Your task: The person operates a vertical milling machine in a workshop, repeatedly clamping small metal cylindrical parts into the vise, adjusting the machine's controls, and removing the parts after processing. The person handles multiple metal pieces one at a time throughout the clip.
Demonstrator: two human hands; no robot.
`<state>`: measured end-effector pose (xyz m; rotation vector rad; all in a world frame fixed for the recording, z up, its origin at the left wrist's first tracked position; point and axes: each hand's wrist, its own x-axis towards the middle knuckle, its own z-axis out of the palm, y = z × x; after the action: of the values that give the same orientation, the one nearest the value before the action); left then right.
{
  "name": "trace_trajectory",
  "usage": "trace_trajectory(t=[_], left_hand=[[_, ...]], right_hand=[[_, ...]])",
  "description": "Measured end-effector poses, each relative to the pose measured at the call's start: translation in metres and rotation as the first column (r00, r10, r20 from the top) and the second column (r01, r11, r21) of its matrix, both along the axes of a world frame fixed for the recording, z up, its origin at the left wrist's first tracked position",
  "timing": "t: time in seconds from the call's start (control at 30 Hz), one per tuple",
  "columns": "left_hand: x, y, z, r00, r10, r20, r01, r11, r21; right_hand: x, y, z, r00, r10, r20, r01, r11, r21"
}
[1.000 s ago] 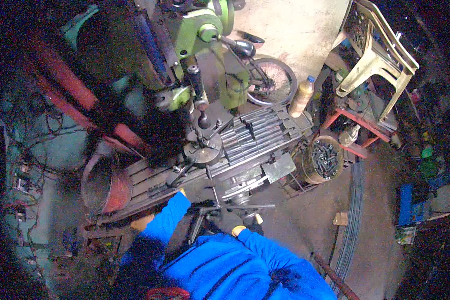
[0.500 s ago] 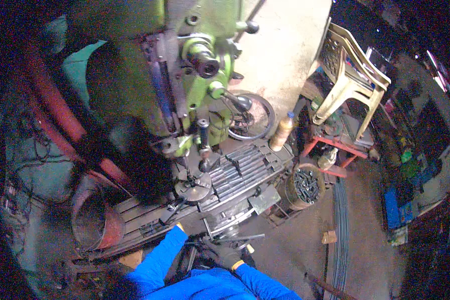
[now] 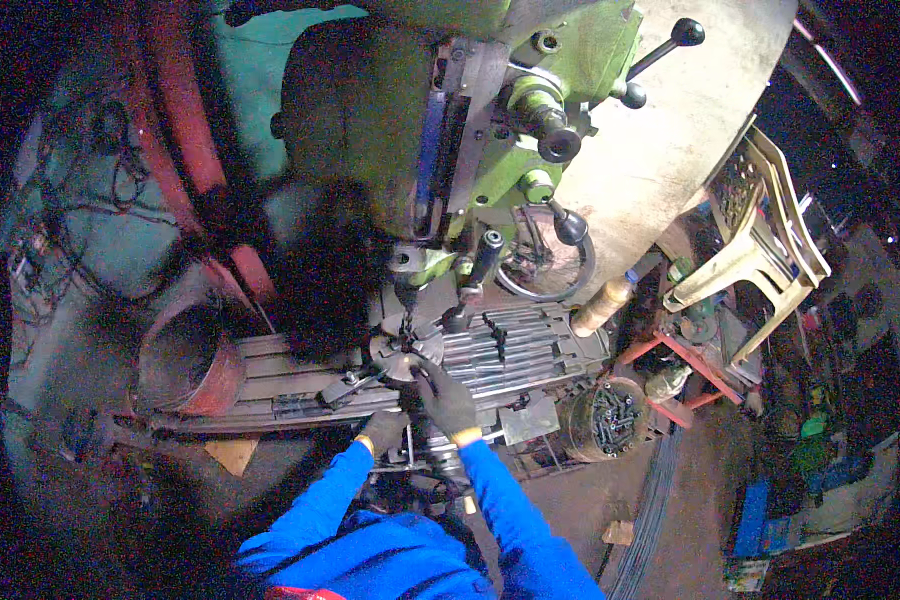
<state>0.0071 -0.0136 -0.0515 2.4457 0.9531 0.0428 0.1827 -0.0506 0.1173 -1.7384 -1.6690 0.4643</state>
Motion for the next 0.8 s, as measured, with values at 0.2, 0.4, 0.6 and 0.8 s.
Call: trace_trajectory(t=[0.2, 0.4, 0.6, 0.8], left_hand=[[-0.057, -0.025, 0.004, 0.574, 0.724, 0.382, 0.185, 0.339, -0.922], [-0.160, -0.128, -0.081, 0.188, 0.962, 0.197, 0.285, 0.139, -0.948], [-0.188, -0.262, -0.082, -0.123, 0.992, -0.032, 0.174, -0.010, -0.985], [-0.205, -0.310, -0.179, 0.029, 0.896, 0.443, -0.165, 0.441, -0.882]], right_hand=[[0.000, 0.060, -0.022, 0.904, 0.099, 0.417, -0.047, 0.990, -0.132], [0.005, 0.064, -0.030, 0.882, 0.146, 0.447, -0.166, 0.986, 0.005], [0.016, 0.070, -0.028, 0.858, 0.179, 0.481, -0.137, 0.983, -0.122], [0.017, 0.064, -0.027, 0.910, 0.160, 0.382, -0.200, 0.977, 0.067]])
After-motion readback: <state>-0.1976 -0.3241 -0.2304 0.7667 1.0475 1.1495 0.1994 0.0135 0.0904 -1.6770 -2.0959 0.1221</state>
